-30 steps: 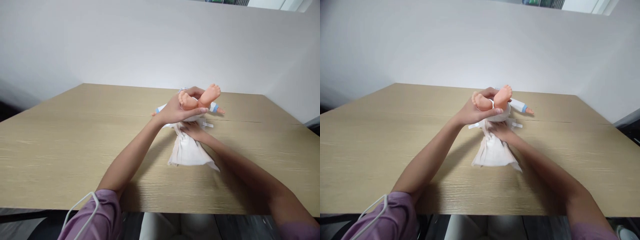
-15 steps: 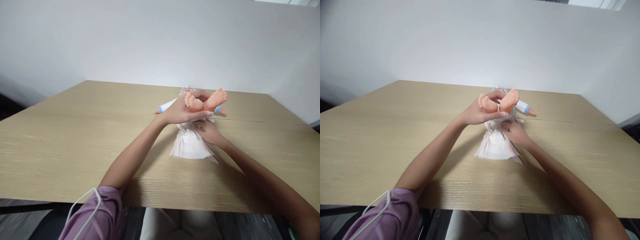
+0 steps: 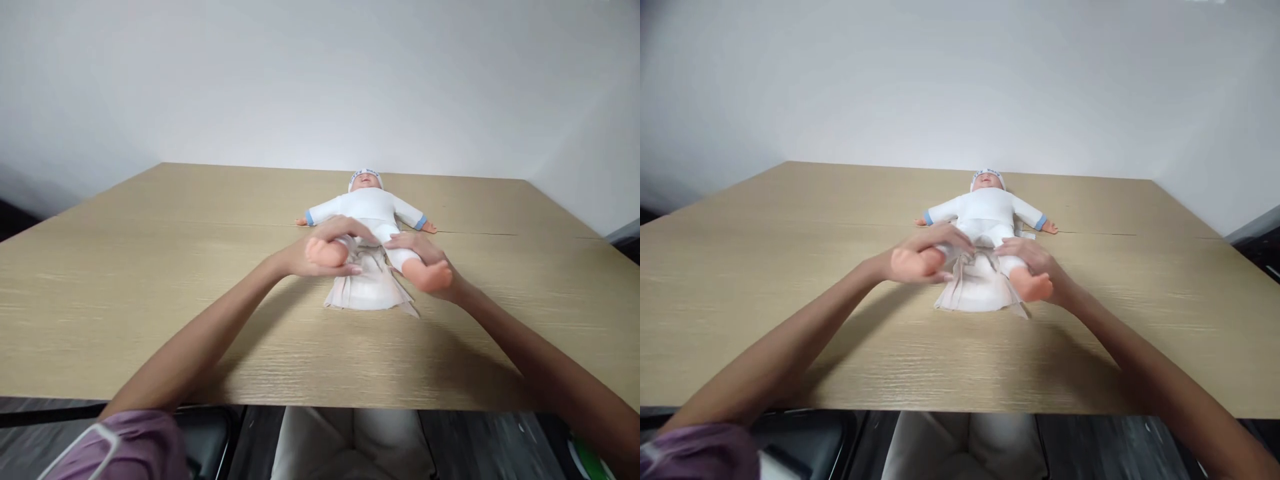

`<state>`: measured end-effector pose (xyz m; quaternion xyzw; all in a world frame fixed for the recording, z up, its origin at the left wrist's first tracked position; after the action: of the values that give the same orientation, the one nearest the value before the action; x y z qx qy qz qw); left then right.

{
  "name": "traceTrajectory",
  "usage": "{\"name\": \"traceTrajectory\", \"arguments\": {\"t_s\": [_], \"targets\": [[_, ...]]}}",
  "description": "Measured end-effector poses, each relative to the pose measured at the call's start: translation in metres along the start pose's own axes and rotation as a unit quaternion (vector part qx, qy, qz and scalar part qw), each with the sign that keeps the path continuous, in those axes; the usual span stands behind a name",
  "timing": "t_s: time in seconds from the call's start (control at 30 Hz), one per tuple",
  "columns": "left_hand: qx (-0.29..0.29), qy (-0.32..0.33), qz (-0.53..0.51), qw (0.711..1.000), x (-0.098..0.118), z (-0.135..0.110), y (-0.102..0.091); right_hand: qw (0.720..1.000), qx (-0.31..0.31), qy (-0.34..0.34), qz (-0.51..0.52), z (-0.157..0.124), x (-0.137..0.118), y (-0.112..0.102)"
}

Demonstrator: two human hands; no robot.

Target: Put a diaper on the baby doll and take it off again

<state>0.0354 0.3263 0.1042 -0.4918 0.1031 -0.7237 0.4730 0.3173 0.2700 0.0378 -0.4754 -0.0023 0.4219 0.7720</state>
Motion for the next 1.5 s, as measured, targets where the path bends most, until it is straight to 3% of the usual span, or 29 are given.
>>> {"name": "traceTrajectory", "arguments": {"t_s": [0.2,0.33,0.6,0.9,1.07,1.27,1.37,1.5], "targets": [[-0.097,-0.006,0.057,0.994,-0.029,-0.065,0.009,0.987,-0.069,-0.132,-0.055,-0.040,0.014,0.004],[-0.111,-0.011,0.072,0.991,-0.031,-0.080,0.021,0.986,-0.101,-0.112,-0.076,-0.046,0.017,0.006],[-0.131,-0.053,0.108,0.984,-0.025,-0.084,0.022,0.989,-0.136,-0.049,-0.023,-0.046,0.010,0.001],[-0.151,-0.082,0.078,0.982,-0.023,-0.083,0.020,0.983,-0.159,0.002,0.092,-0.042,0.013,-0.008],[-0.109,-0.139,0.078,0.981,-0.009,-0.073,0.025,0.985,-0.169,0.005,-0.015,-0.040,-0.012,-0.005],[-0.076,-0.181,0.251,0.948,0.003,-0.064,0.065,0.982,-0.099,-0.013,-0.163,-0.047,-0.031,0.024],[-0.068,-0.184,0.310,0.930,0.001,-0.063,0.076,0.984,-0.083,0.002,-0.155,-0.044,-0.030,0.027],[-0.021,-0.192,0.242,0.951,-0.005,-0.052,0.058,0.995,-0.058,0.045,-0.074,-0.027,-0.021,0.017]]}}
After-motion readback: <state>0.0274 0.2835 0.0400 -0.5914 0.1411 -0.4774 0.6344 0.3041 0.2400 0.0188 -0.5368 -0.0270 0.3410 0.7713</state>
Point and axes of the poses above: each hand's wrist, its own z-axis towards the middle knuckle, its own y-axis out of the palm, x = y × z, the point moved 2 cm from there along z, towards the middle knuckle, and after that the axes turned 3 degrees about -z, right-handed, at the moved point
